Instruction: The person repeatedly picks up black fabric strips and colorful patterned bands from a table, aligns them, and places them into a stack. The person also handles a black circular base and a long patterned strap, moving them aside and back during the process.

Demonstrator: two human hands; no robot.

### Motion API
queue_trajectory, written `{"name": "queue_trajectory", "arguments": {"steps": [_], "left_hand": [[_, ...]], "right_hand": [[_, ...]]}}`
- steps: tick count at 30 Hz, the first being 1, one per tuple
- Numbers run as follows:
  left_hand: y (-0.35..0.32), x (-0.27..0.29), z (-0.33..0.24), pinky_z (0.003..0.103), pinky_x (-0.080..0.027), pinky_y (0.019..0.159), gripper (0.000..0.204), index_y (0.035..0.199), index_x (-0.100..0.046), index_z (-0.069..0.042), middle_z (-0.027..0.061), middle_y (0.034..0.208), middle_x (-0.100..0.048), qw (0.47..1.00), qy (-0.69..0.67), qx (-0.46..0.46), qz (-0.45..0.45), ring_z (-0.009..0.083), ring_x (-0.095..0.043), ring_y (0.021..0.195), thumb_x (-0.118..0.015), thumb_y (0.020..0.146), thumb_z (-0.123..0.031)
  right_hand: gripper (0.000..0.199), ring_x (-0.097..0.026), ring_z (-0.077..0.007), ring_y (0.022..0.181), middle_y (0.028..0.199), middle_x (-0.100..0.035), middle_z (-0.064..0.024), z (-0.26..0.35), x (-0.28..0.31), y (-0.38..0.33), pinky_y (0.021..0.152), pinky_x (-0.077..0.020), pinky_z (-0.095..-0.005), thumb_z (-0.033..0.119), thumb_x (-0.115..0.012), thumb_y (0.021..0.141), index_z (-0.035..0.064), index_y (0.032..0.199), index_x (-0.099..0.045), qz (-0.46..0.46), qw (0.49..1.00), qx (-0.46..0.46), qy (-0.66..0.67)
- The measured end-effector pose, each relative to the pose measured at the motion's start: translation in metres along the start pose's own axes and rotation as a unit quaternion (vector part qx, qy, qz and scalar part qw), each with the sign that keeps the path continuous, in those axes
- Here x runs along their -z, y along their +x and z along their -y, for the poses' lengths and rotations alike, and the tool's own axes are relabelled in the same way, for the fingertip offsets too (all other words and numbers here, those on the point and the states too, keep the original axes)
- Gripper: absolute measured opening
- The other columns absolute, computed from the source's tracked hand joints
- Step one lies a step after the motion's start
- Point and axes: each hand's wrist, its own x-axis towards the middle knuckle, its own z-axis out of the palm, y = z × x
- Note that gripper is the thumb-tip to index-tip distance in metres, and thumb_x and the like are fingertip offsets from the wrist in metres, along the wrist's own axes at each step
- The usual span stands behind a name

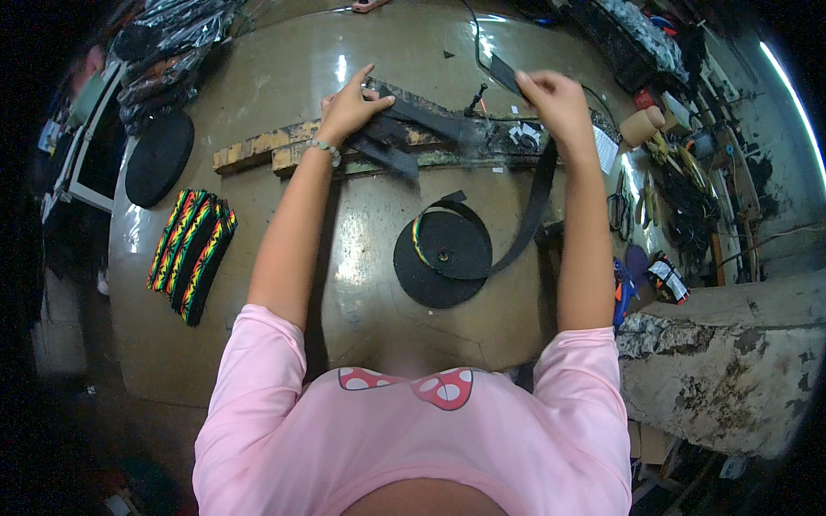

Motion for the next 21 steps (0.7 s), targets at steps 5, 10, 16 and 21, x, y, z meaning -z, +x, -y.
{"name": "queue_trajectory", "arguments": {"steps": [5,10,16,21], "left_hand": [[-0.001,0.005,0.009,0.053,-0.016,0.102,0.083,0.139,-0.034,-0.012,0.0052,0.094,-0.067,0.999,-0.017,-0.008,0.048,0.0213,-0.061,0.097,-0.067,0.070,-0.046],[0.003,0.003,0.005,0.043,-0.022,0.098,0.081,0.137,-0.038,-0.014,0.0015,0.093,-0.065,0.997,0.038,0.061,0.010,0.0152,-0.057,0.097,-0.062,0.072,-0.057],[0.001,-0.003,-0.014,0.046,-0.023,0.100,0.091,0.135,-0.040,-0.012,0.0120,0.117,-0.061,0.984,0.139,0.114,-0.008,0.0253,-0.055,0.112,-0.056,0.067,-0.071],[-0.001,-0.002,-0.019,0.048,-0.017,0.101,0.085,0.131,-0.043,-0.008,0.0164,0.103,-0.066,0.985,0.130,0.109,-0.043,0.0279,-0.062,0.101,-0.060,0.068,-0.063]], "right_hand": [[0.030,-0.054,-0.0078,0.060,0.067,-0.064,-0.0020,0.025,-0.108,0.032,0.056,-0.0425,-0.0248,0.029,-0.066,0.081,0.0011,0.091,-0.070,0.085,0.987,0.127,-0.055],[0.026,-0.065,-0.0187,0.063,0.069,-0.068,-0.0103,-0.019,-0.159,0.055,0.065,-0.0499,-0.0305,0.030,-0.068,0.076,0.0084,0.089,-0.072,0.050,0.978,-0.024,-0.199],[0.035,-0.066,-0.0244,0.069,0.077,-0.068,-0.0144,-0.005,-0.152,0.058,0.069,-0.0504,-0.0337,0.037,-0.066,0.076,0.0067,0.093,-0.071,0.087,0.960,0.035,-0.263],[0.046,-0.065,-0.0283,0.068,0.072,-0.066,-0.0174,0.034,-0.094,0.049,0.069,-0.0510,-0.0372,0.045,-0.070,0.072,0.0009,0.085,-0.071,0.129,0.946,0.092,-0.282]]}}
